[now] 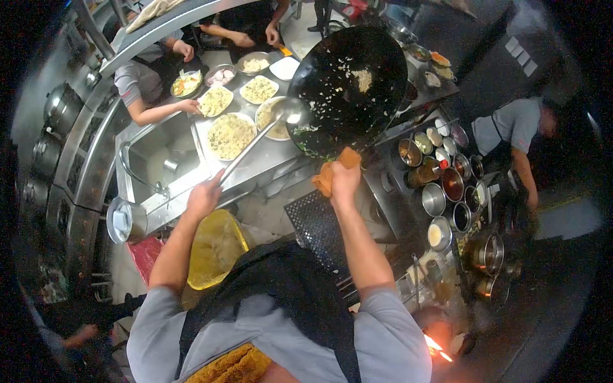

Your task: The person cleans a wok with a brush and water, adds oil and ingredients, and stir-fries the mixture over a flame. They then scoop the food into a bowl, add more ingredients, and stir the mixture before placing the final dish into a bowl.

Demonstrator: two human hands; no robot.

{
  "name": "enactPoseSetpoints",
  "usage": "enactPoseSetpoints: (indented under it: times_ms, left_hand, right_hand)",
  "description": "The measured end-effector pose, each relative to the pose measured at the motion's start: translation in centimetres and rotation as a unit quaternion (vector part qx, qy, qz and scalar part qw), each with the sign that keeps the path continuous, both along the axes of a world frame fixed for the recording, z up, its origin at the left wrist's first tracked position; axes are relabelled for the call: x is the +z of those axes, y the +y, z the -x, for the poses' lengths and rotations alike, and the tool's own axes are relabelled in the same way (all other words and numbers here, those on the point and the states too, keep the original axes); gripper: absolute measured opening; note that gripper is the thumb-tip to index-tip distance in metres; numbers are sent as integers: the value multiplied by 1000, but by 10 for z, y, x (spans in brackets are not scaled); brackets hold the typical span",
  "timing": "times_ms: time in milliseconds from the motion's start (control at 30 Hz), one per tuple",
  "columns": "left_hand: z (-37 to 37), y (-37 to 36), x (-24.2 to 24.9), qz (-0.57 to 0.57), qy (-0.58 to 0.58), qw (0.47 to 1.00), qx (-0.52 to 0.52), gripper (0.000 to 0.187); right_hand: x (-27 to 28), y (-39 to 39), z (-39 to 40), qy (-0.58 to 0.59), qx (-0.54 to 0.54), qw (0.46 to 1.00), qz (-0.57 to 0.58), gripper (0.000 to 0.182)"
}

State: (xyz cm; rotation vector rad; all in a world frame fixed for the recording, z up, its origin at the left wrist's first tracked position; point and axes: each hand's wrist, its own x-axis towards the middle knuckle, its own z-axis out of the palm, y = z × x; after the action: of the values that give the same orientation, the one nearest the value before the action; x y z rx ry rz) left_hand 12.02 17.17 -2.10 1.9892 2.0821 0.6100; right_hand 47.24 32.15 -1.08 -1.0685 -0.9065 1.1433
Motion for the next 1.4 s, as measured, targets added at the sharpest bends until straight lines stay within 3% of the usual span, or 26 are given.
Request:
enactPoseSetpoints:
  times_ms: [33, 200, 267, 367, 433, 533, 600, 733, 767, 867, 933, 1033, 1067, 1100, 1167, 1233, 1300, 1367, 1400]
  left_hand:
    - [-8, 22, -18, -58, -49, 997, 0, 58]
    - [-69, 93, -16, -111, -130, 985, 28, 57]
    - [-62, 77, -13, -28, -103, 993, 50, 58]
    - [-18, 33, -5, 10, -25, 999, 33, 59]
    - [6, 19, 9, 16, -1, 1000, 24, 59]
    - [-4, 24, 14, -5, 18, 1000, 20, 60]
    - [-27, 44, 4, -78, -4, 997, 2, 60]
    - [-26, 44, 10, -23, 72, 996, 41, 58]
    - [-6, 38, -5, -22, 78, 995, 60, 50]
    - [16, 15, 15, 20, 154, 983, 94, 51]
    - [18, 7, 10, -9, 146, 986, 76, 55]
    - [1, -2, -5, -116, 38, 992, 11, 58]
    - [-14, -8, -2, -109, 5, 994, 5, 58]
    - [-30, -12, -3, -100, -35, 994, -5, 58]
    - [-58, -24, 3, -55, -151, 986, -43, 55]
    - [-79, -35, -26, -45, -196, 976, -81, 55]
    - [-98, -52, -10, 35, -289, 949, -125, 53]
    - [-103, -60, -24, 85, -286, 938, -174, 53]
    - [-106, -61, -33, 130, -281, 931, -193, 52]
  right_hand:
    - [-7, 6, 1, 1, -10, 1000, -11, 26]
    - [1, 17, 13, 12, -11, 1000, 8, 33]
    - [5, 28, 20, 22, -10, 1000, 5, 33]
    - [-9, 47, 22, -13, -36, 998, -45, 33]
    - [-34, 68, 16, -120, -80, 988, -62, 38]
    - [-38, 73, 16, -158, -87, 983, -13, 45]
    - [-33, 74, 22, -156, -88, 984, -15, 46]
    - [-16, 76, 25, -194, -111, 975, -16, 47]
    - [-16, 78, 25, -194, -111, 975, -16, 47]
    - [-22, 79, 22, -159, -123, 979, -34, 45]
    - [-23, 75, 12, -63, -94, 993, -16, 38]
    - [-25, 43, -20, 45, -77, 996, -15, 28]
    - [22, 1, -22, 122, -54, 991, 22, 29]
    - [22, -19, -40, 130, -55, 989, 52, 32]
    - [31, -71, -68, 155, -123, 973, 122, 26]
    - [34, -133, -101, 220, -117, 953, 173, 21]
    - [26, -203, -136, 298, -122, 930, 178, 17]
    - [38, -276, -139, 323, -242, 896, 184, 9]
    - [18, -326, -170, 378, -149, 893, 194, 6]
